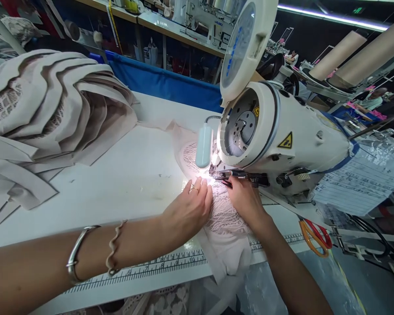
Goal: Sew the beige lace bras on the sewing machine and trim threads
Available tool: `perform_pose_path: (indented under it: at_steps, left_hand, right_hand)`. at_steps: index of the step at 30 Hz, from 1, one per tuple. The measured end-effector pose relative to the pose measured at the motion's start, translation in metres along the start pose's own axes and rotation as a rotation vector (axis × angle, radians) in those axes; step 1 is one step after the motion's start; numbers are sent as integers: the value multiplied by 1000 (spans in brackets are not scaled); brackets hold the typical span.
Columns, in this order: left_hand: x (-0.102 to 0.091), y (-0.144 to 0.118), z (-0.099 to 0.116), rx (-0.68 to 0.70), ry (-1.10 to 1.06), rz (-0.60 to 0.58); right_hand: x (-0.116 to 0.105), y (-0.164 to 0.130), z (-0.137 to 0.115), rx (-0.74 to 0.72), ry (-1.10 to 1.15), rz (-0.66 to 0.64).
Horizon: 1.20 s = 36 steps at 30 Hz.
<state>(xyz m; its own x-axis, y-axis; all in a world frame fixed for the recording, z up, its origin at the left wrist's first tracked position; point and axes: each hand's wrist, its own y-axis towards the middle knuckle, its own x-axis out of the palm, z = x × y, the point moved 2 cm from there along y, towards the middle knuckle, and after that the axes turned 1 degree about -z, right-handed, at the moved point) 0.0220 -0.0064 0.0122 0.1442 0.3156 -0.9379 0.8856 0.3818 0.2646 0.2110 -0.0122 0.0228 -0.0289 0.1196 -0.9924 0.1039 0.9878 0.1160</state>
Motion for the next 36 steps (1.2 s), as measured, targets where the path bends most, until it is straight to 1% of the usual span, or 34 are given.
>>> perform_pose_path:
  at_steps: [3,7,9,10,12,14,18,21,26,31,34,36]
  left_hand:
    - [4,0,-4,35,0,0]
    - [3,2,-8,84,-1,-29]
    - [2,3,-11,113,-2,-48]
    - [2,3,-12,127,-5,-56]
    - [5,3,-15,145,-23,-63]
    - [9,3,-19,147,-57,-60]
    - [15,3,-31,158,-180,-10]
    - [11,5,-43,157,-281,28]
    - [1,9,-62,192,-381,-29]
    - [1,13,-83,190,-448,-9]
    - [1,16,-84,162,-406,-17]
    - [-1,17,-74,99,-378,18]
  right_hand:
    - [-2,-6,5,-147,-62,64]
    - [-6,-12,8,-443,49,148]
    - [-7,-13,8,-532,74,189]
    - [-7,-13,7,-553,72,210]
    - [-7,-12,7,-570,61,244]
    - [-7,-12,5,-583,57,249]
    - [-8,-13,3,-579,46,242]
    - [-8,-14,2,-555,34,232]
    - [-6,-14,1,-549,6,244]
    - [-3,-13,2,-524,-4,244]
    - [-3,-12,2,-495,26,211]
    - [-4,-12,1,-488,46,191]
